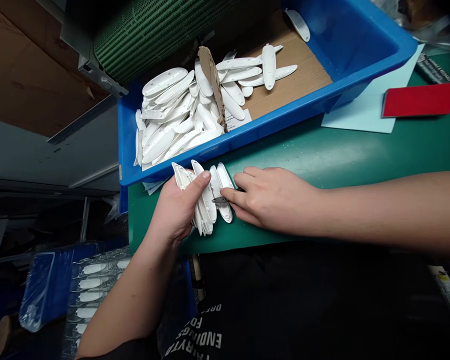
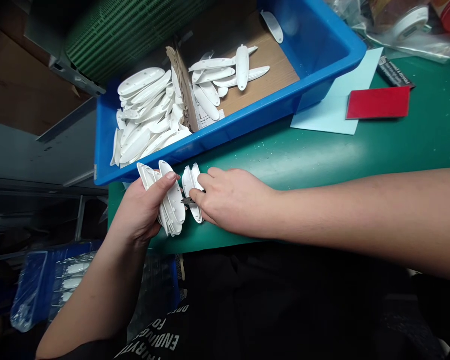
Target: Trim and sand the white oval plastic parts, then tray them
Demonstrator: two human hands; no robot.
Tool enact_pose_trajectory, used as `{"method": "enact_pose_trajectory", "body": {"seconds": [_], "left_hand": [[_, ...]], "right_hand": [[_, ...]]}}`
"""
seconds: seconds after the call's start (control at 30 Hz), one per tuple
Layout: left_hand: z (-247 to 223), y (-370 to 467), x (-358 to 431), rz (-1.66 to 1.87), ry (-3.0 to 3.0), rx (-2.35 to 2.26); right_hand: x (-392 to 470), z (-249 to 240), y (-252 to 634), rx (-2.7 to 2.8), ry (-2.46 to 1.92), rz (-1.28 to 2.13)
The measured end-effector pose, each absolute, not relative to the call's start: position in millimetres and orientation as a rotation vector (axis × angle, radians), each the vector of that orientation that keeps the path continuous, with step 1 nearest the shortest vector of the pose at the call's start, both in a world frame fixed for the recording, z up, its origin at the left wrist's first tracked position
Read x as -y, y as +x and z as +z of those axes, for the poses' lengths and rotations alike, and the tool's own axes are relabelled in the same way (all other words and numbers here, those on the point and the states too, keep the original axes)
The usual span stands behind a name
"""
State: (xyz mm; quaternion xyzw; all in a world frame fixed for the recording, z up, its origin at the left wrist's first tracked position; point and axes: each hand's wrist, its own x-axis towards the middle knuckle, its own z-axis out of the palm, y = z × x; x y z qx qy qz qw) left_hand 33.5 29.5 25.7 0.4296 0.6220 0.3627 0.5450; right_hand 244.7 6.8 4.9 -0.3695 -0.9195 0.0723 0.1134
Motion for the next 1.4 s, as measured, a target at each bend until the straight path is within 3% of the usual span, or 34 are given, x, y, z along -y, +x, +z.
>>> {"method": "enact_pose_trajectory", "body": {"seconds": [0.33, 0.8, 1.4], "left_hand": [[30, 37, -33, 0.864, 0.934, -1.435], [31, 36, -34, 0.872, 0.945, -1.407], [27, 34, -38, 0.835, 0.957, -1.342]], "right_hand": [[-16, -1, 246, 2.532, -1.119, 0.502], [-14, -2, 248, 2.565, -1.064, 0.319], [-20, -3, 249, 2.479, -1.138, 0.400]]}}
